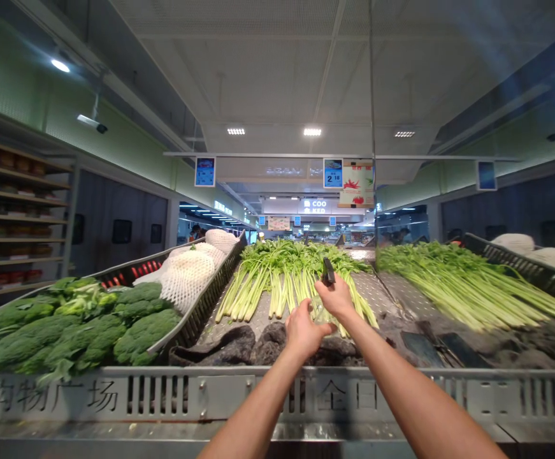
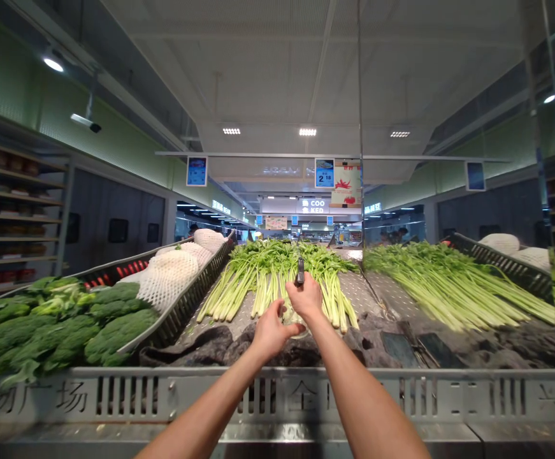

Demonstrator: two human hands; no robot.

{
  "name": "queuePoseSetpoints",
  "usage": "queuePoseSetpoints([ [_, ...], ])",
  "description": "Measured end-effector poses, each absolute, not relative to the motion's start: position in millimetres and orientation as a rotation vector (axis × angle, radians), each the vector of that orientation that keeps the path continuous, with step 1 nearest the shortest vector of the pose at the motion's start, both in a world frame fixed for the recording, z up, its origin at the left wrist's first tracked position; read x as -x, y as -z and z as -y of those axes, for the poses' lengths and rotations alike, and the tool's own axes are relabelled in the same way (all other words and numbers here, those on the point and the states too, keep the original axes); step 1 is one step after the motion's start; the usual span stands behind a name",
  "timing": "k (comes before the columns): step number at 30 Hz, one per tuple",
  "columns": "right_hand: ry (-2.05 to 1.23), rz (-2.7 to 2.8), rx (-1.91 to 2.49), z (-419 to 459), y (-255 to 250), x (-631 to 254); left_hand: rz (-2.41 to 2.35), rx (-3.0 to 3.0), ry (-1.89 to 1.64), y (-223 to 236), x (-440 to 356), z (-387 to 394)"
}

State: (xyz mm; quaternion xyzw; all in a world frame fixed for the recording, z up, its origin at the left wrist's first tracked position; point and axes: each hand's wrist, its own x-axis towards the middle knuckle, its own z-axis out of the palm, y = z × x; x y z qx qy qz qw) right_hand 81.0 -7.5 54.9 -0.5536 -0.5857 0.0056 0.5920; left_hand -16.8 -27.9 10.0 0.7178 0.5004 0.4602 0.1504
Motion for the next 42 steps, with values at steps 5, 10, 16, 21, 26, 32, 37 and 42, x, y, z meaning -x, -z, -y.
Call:
queuePoseSetpoints([
  [5,-0.069,1.394,1.294,-2,-41,-70,-1.490,-2.060,-1.260,3,30,27],
  [10,-0.088,1.413,1.232,1,-44,-51,-1.539,-2.062,-1.277,0,49,30],
  [16,-0.102,1.446,1.127,7,-66,-21,-1.592,-2.096,-1.380,-22,77,36],
  [21,-0.151,1.488,1.116,-1,-67,0,-1.701,-2.090,-1.361,-26,94,41],
  [26,-0.211,1.496,1.143,-11,-49,9,-1.753,-2.053,-1.268,-12,103,38],
  [32,-0.205,1.512,1.088,-8,-47,10,-1.798,-2.052,-1.258,-10,103,39],
  [37,-0.168,1.526,1.032,3,-62,10,-1.791,-2.110,-1.335,-25,103,48],
  [42,-0.172,1.545,0.955,7,-72,21,-1.839,-2.121,-1.368,-34,112,54],
])
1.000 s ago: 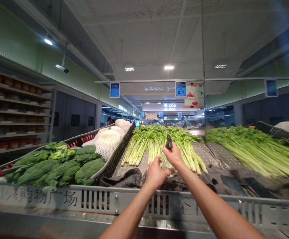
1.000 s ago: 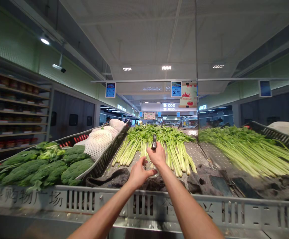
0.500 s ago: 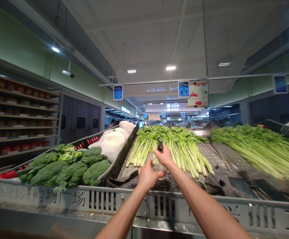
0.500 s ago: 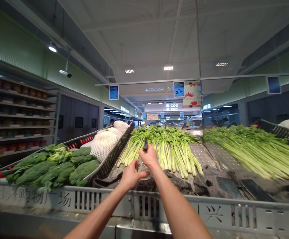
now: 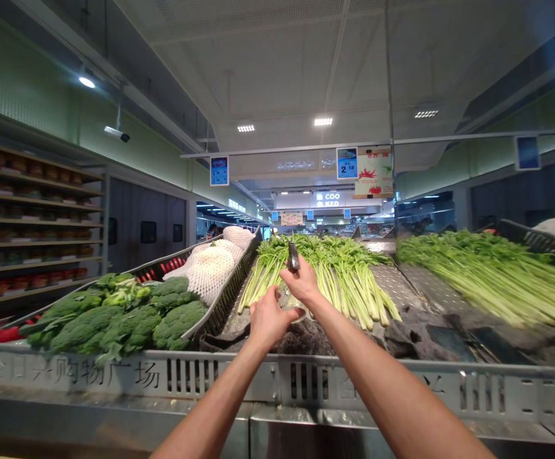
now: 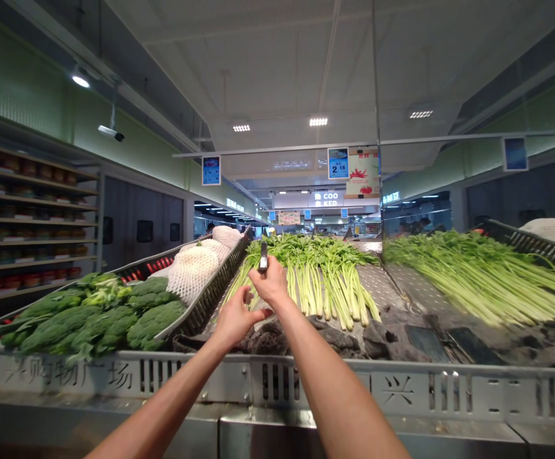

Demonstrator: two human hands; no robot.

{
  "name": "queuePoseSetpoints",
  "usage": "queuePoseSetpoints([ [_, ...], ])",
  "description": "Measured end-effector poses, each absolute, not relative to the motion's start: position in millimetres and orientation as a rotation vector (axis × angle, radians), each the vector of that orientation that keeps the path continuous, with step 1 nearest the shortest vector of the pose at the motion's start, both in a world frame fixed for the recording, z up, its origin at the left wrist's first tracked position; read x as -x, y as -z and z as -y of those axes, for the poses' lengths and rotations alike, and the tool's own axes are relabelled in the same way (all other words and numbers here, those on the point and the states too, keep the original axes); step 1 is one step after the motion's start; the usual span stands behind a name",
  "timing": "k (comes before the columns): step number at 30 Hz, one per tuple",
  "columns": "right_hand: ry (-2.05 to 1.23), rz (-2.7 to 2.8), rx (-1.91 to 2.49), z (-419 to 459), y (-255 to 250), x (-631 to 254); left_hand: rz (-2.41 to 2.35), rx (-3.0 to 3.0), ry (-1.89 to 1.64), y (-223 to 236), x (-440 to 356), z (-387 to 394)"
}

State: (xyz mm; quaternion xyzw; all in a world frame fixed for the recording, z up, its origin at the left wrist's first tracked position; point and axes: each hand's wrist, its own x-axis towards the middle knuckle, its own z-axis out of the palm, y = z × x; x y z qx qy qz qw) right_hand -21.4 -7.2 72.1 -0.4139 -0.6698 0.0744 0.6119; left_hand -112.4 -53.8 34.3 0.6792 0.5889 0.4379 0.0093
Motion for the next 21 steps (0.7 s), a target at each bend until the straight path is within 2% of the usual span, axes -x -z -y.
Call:
queuePoseSetpoints([
  [10,-0.246,1.621,1.066,-11,-52,42,-1.955,-2.047,-1.155,-21,130,48],
  [21,-0.093,1.581,1.068,-2,-77,6,-1.740,-2.037,-1.405,-31,98,44],
])
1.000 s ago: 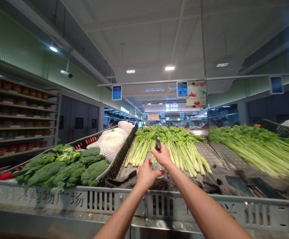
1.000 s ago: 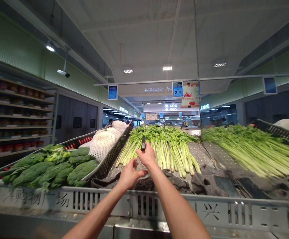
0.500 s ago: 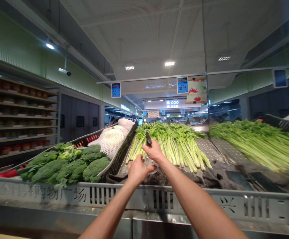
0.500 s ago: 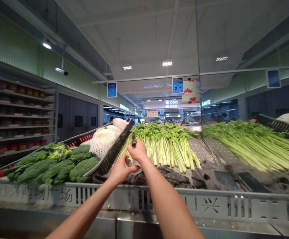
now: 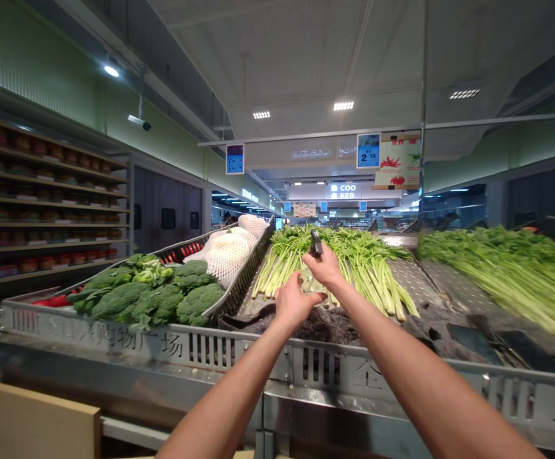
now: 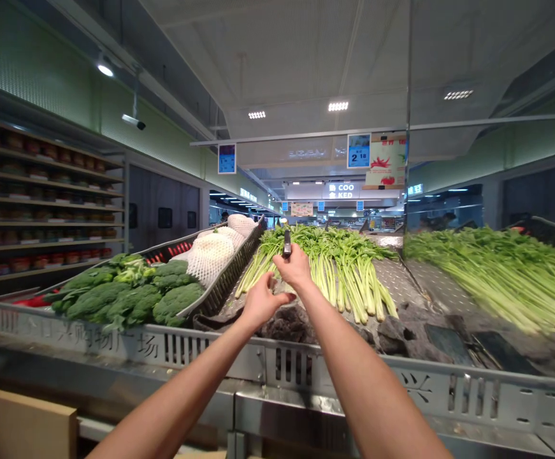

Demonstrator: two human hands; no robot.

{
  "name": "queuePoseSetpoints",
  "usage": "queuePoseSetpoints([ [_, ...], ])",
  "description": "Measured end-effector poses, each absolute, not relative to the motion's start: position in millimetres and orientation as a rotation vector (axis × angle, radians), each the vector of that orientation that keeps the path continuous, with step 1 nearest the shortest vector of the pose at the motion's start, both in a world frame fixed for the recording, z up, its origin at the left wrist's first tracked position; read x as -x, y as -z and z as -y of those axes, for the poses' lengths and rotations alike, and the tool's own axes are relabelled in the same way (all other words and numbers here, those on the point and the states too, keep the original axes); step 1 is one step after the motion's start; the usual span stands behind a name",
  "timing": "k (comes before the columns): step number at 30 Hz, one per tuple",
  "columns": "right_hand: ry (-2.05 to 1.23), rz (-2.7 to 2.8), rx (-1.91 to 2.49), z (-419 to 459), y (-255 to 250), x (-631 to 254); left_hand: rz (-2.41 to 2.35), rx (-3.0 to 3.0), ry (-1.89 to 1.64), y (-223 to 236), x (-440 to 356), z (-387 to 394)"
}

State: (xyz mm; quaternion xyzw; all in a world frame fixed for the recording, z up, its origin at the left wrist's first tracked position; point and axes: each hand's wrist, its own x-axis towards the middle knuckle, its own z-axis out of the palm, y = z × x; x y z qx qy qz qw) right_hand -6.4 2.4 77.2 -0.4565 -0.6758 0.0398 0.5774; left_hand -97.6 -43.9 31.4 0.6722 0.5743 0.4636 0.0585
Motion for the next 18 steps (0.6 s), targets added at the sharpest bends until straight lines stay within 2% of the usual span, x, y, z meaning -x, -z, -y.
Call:
queuePoseSetpoints([
  [12,-0.077,1.502,1.262,-6,-58,-34,-1.558,-1.956,-1.313,-11,61,33],
  [18,-0.035,1.454,1.227,7,-68,-54,-1.498,-1.973,-1.353,-20,42,33],
])
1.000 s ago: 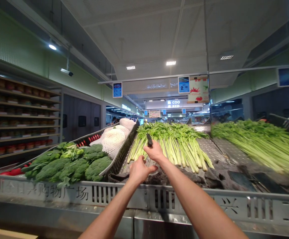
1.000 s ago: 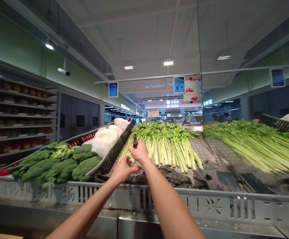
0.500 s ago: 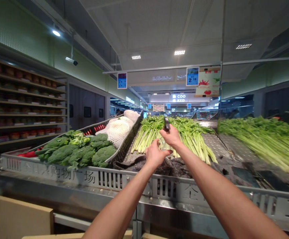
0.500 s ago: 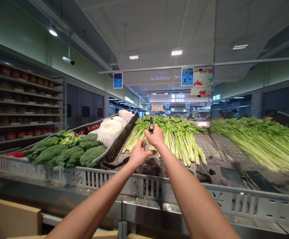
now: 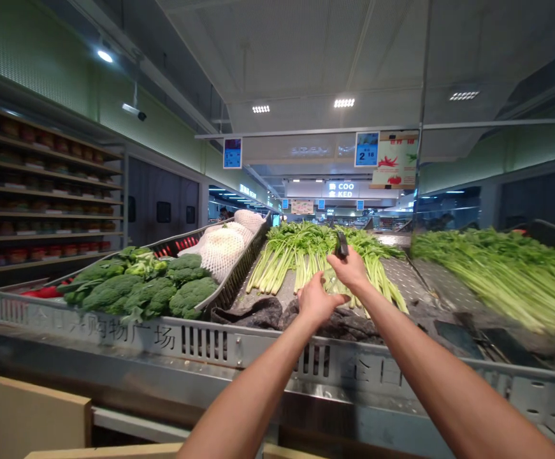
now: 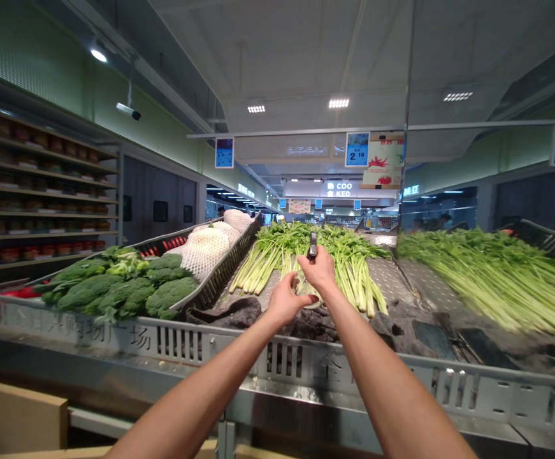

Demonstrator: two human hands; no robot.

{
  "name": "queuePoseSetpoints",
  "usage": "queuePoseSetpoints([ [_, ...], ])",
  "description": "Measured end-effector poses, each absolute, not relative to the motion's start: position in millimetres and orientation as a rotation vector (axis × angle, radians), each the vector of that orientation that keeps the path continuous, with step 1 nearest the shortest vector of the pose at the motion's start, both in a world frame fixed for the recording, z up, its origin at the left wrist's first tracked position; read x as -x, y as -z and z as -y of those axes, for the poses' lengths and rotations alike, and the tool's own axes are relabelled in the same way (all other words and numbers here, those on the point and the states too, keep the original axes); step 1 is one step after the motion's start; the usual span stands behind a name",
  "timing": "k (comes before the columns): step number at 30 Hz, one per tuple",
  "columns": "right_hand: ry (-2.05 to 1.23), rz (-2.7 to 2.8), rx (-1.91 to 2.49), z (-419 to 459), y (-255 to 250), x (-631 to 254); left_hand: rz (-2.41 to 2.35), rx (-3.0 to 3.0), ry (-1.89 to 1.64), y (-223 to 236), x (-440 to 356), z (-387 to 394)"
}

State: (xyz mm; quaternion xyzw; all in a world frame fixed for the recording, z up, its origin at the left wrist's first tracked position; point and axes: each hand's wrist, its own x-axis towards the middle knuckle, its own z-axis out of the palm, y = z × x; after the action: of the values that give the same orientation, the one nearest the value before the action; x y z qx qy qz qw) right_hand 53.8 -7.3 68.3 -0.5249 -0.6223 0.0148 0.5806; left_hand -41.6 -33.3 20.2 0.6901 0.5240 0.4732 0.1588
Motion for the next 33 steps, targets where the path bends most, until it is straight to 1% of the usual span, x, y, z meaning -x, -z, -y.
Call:
queuePoseSetpoints([
  [5,0.028,1.421,1.200,11,-74,-69,-1.447,-2.030,-1.384,-25,26,33],
  [13,-0.009,1.385,1.339,8,-52,-94,-1.458,-2.013,-1.207,-14,7,40],
  [22,0.075,1.341,1.357,16,-49,-122,-1.364,-2.028,-1.188,-13,-18,43],
  [27,0.170,1.345,1.459,18,-46,-137,-1.345,-2.021,-1.137,-10,-32,46],
  [33,0.143,1.338,1.586,21,-34,-151,-1.316,-2.017,-1.052,4,-46,46],
])
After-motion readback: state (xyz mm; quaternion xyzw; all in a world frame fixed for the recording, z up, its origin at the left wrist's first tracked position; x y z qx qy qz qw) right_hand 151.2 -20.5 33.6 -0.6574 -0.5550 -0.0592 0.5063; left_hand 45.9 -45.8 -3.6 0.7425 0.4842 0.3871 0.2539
